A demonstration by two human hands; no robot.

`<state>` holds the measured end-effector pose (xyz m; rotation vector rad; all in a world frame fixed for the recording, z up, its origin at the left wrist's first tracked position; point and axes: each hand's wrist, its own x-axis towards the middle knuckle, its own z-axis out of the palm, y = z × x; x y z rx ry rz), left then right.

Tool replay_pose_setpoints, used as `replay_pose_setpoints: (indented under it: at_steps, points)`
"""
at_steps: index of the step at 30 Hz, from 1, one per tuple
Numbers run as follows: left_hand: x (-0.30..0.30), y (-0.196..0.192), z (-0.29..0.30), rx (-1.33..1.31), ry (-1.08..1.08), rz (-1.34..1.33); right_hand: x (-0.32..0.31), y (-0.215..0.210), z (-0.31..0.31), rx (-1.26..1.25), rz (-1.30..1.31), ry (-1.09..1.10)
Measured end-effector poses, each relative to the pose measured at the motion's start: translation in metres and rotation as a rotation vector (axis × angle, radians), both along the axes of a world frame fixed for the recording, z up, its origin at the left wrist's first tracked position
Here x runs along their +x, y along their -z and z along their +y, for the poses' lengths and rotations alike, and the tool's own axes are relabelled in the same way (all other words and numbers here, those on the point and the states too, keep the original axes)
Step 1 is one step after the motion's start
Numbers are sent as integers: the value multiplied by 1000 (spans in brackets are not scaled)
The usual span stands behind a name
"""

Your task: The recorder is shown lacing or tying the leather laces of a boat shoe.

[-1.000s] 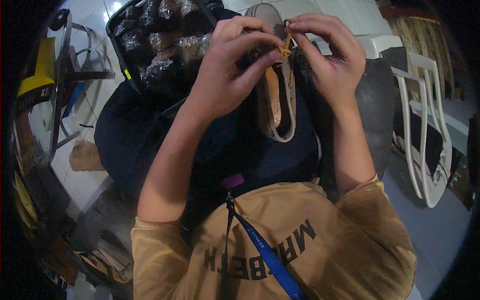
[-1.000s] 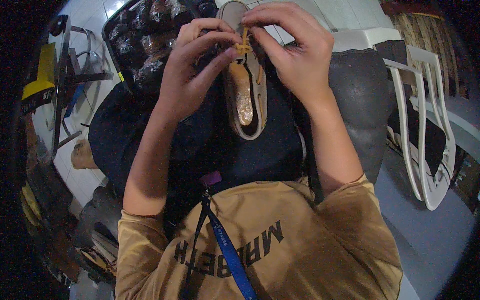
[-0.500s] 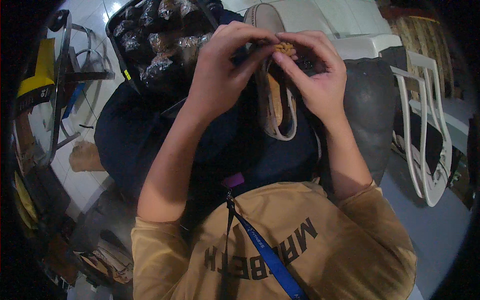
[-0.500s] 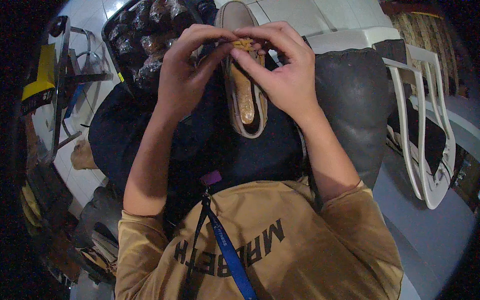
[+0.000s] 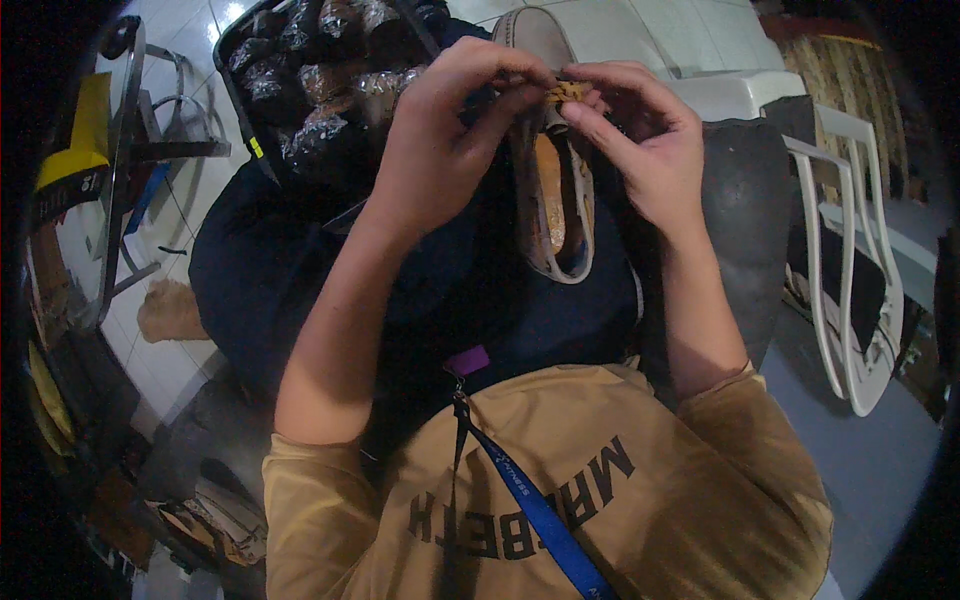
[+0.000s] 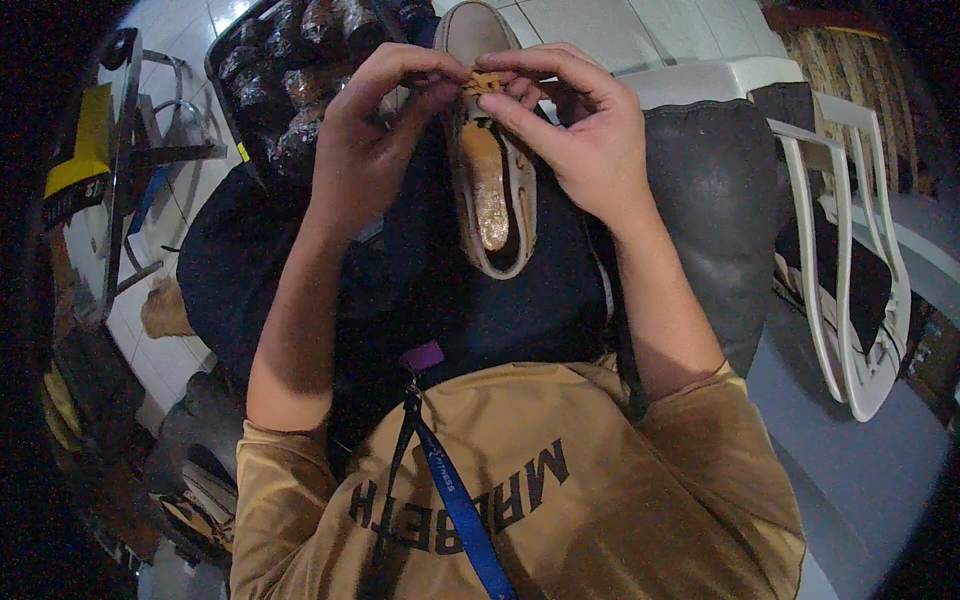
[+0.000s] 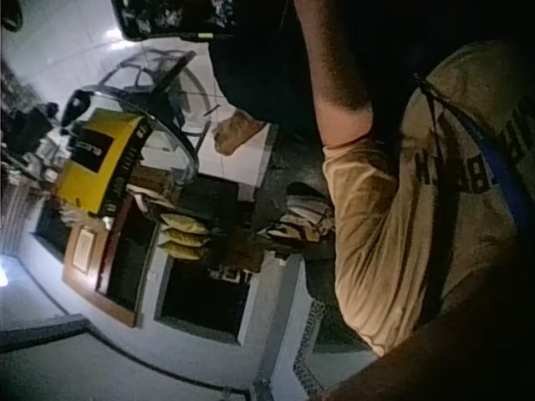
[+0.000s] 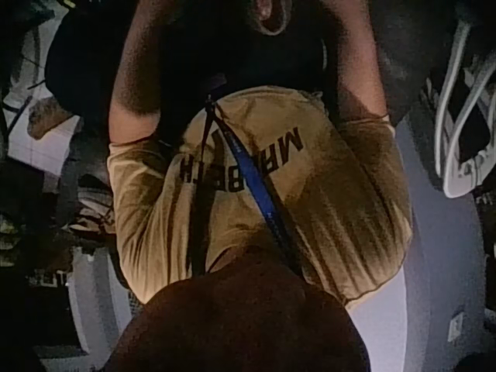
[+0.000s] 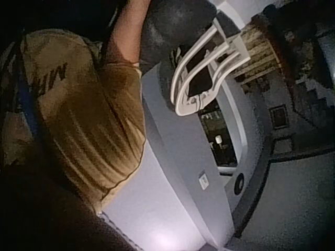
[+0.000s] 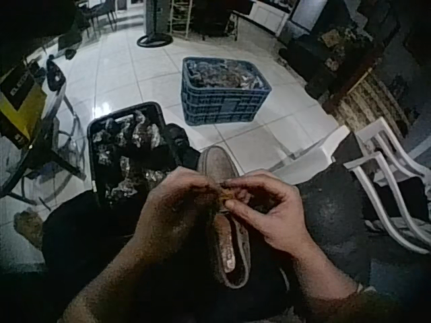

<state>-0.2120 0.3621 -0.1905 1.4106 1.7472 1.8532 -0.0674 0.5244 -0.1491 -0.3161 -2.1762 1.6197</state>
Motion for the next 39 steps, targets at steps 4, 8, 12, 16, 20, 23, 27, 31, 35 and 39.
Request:
replay_pose_setpoints:
  at_steps: [4,8,12,16,20,23,27,31,35,39]
  points:
    - [2,-4,1,16,16,14,-2,3,-1,1,47,-3]
    - [-2,-6,-4,-44,46,0,-4,4,-4,-42,46,17]
    - [3,-7,-5,-103,138,-203,-3,6,-2,-78,63,11]
    - [5,-9,-7,-100,238,-506,-3,6,-6,-157,74,17]
    - [6,-5,-3,-90,188,-399,0,8,-2,-244,83,-11]
    - [6,-2,-3,-100,124,-362,-1,8,-3,-239,69,11]
    - [4,-2,-2,-88,74,-215,0,8,-5,-258,40,30]
    - [2,-6,0,-50,53,-131,3,4,-7,-265,50,36]
    - [0,-9,3,-63,16,-30,3,0,-3,-220,-4,95]
    - [5,-10,5,-24,-36,0,0,1,-1,-235,45,95]
